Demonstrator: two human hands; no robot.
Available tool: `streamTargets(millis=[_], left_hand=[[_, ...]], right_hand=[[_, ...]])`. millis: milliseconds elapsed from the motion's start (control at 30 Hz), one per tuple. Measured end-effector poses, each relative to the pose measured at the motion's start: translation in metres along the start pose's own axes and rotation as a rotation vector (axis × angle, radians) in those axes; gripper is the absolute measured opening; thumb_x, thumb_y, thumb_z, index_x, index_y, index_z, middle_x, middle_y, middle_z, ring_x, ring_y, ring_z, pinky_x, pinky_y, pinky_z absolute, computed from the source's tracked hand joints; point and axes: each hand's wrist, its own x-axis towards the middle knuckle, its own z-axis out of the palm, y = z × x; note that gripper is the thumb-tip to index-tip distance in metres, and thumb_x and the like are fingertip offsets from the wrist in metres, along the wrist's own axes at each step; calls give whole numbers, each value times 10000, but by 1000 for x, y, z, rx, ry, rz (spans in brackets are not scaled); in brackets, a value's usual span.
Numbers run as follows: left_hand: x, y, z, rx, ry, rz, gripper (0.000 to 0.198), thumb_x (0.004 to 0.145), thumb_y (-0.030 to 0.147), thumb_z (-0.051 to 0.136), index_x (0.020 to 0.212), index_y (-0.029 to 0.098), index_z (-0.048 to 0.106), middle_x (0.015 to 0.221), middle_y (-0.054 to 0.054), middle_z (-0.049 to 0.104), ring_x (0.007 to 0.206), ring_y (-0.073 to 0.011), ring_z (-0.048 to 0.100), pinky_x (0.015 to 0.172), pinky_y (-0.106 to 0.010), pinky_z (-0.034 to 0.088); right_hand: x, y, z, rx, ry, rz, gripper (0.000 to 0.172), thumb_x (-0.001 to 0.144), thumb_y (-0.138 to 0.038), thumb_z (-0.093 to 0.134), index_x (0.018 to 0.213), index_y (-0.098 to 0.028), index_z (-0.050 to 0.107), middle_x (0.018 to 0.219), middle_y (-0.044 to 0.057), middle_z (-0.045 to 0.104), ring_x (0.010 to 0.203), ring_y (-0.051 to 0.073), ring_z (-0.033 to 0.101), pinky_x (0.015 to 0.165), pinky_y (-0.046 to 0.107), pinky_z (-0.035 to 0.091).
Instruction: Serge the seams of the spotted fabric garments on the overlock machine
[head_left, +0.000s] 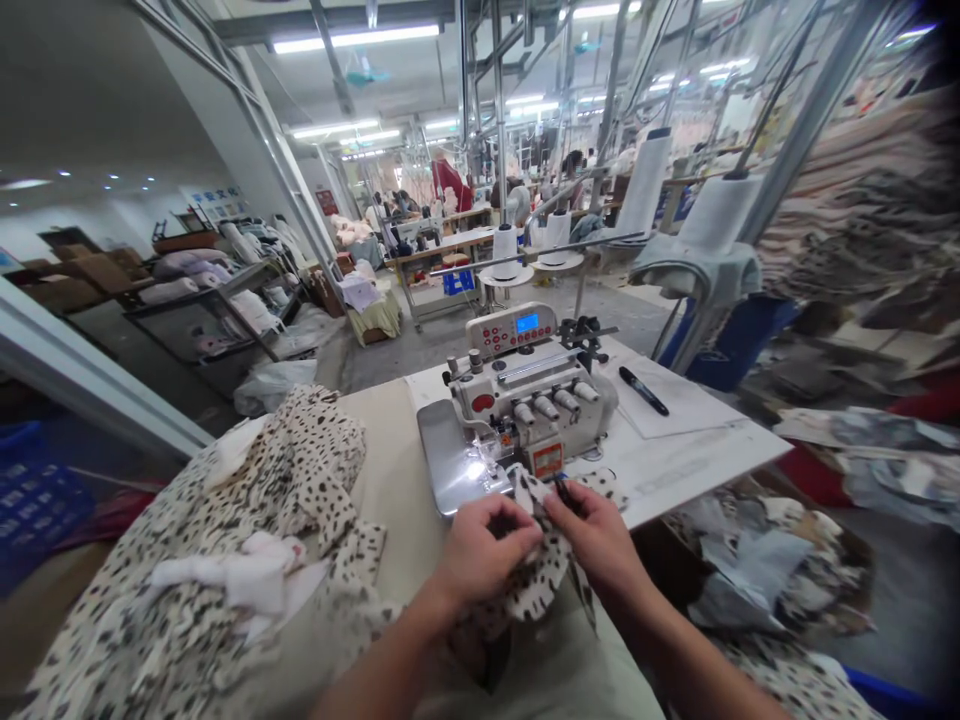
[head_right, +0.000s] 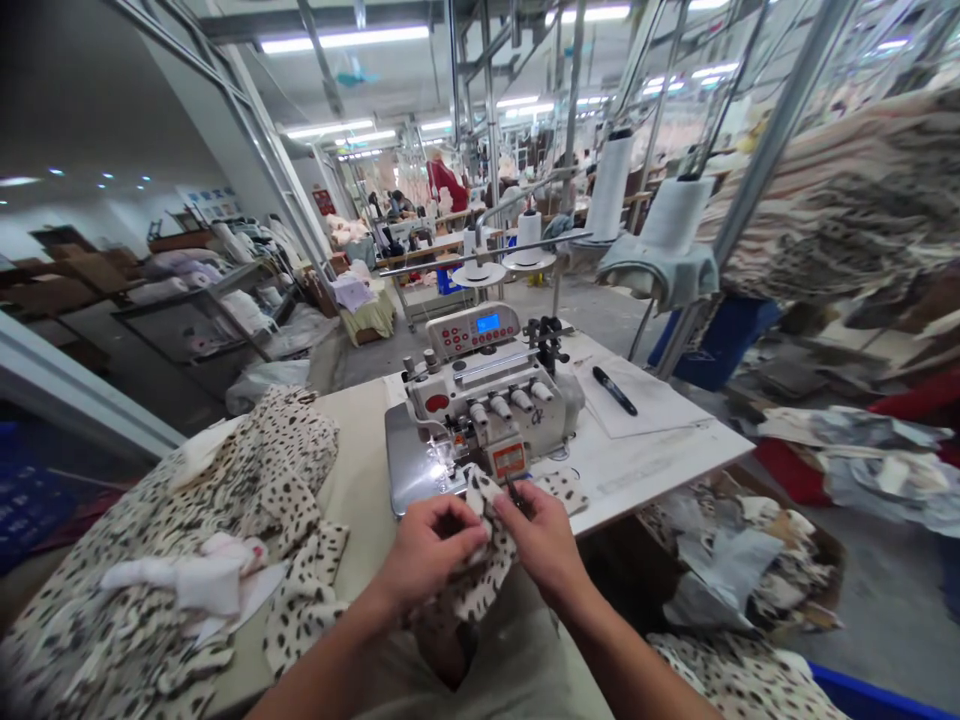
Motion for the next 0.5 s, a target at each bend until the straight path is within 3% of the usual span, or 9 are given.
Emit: streamTargets(millis=[100, 200, 367, 433, 500], left_hand=[[-1, 8, -28, -312, -34, -130, 404, 685, 395, 824, 960, 196, 603, 810, 8, 609, 651, -98, 547, 602, -212, 427], [0, 25, -68, -351, -154, -199, 530, 658, 375, 859, 1065, 193, 572, 879, -8, 595, 695, -96, 566, 616, -203, 442], [5, 57, -135, -31, -408, -306, 526, 760, 410, 791, 1179, 188, 564, 686, 46, 547, 512, -54, 417, 473, -168, 278], [9, 68, -157, 145, -467, -325, 497, 788, 444, 756, 1186, 199, 586, 612, 71, 501, 460, -55, 347, 442, -179, 224], [19, 78, -180, 368, -491, -302, 495, 774, 486, 748, 1161, 202, 631, 598, 64, 509, 461, -73, 368, 442, -195, 236]], right_hand=[[-6, -12, -1, 217, -42, 80, 371, 764, -495, 780, 918, -170, 687, 796, 43, 705, 755, 218, 643, 734, 344, 518], [-10, -30, -3, 356, -133, 225, 417, 692, -480, 839, 910, -153, 699, 743, 49, 710, 663, 205, 649, 661, 335, 521], [-7, -45, -4, 273, -249, 257, 430, 660, -456, 868, 901, -130, 724, 768, 55, 726, 662, 183, 646, 645, 297, 503], [-6, -43, -2, 214, -313, 229, 421, 639, -448, 881, 854, -128, 712, 730, 30, 704, 640, 163, 621, 635, 276, 482], [-7, -39, 1, 182, -352, 230, 414, 644, -473, 871, 782, -133, 678, 670, 5, 665, 596, 143, 580, 601, 260, 454]])
